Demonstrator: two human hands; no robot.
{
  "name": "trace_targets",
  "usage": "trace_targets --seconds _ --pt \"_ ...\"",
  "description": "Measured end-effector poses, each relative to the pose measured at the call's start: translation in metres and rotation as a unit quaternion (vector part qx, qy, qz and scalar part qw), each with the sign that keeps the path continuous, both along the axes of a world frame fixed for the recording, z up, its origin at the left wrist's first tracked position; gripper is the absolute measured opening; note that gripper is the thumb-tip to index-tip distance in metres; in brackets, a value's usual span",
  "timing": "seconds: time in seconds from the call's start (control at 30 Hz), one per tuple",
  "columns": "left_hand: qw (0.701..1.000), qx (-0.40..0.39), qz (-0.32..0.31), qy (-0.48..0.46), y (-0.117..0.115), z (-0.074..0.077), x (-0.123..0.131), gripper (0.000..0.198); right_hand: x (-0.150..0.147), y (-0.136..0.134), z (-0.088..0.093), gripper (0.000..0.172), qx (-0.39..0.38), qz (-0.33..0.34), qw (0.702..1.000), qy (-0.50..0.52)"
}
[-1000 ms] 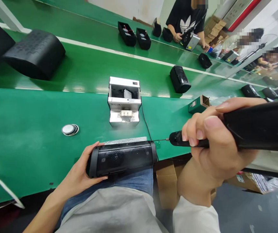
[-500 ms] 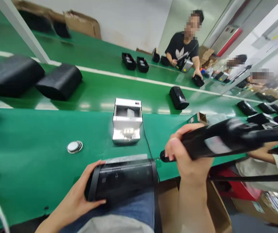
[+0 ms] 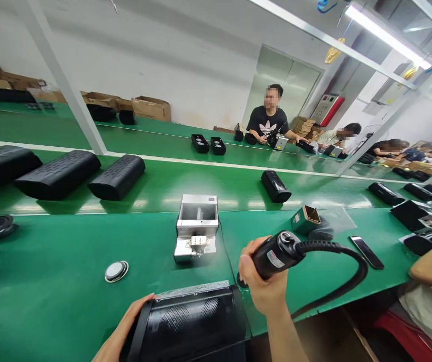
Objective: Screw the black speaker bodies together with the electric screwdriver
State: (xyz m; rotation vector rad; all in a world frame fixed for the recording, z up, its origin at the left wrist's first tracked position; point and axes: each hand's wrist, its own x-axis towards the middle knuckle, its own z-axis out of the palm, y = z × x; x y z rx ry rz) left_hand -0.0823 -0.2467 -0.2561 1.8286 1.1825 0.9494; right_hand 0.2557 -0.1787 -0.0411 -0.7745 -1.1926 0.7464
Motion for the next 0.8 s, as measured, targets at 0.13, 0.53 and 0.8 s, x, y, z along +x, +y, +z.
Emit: trace_targets --seconds 0.13,0.53,0.8 --pt "0.999 -0.034 -0.002 0.016 -0.004 0.022 0.001 0.127 0.001 0.002 0.005 0.018 0.005 -0.006 1.000 -0.005" --pt "0.998 -0.034 -0.054 0.027 0.002 0.071 0.010 0.128 0.001 0.007 0.057 0.025 0.044 -0.045 0.996 -0.060" --pt "0.997 -0.021 -0.070 0.015 0.008 0.060 0.015 0.127 -0.072 0.059 0.072 0.016 0.177 -0.088 0.980 0.013"
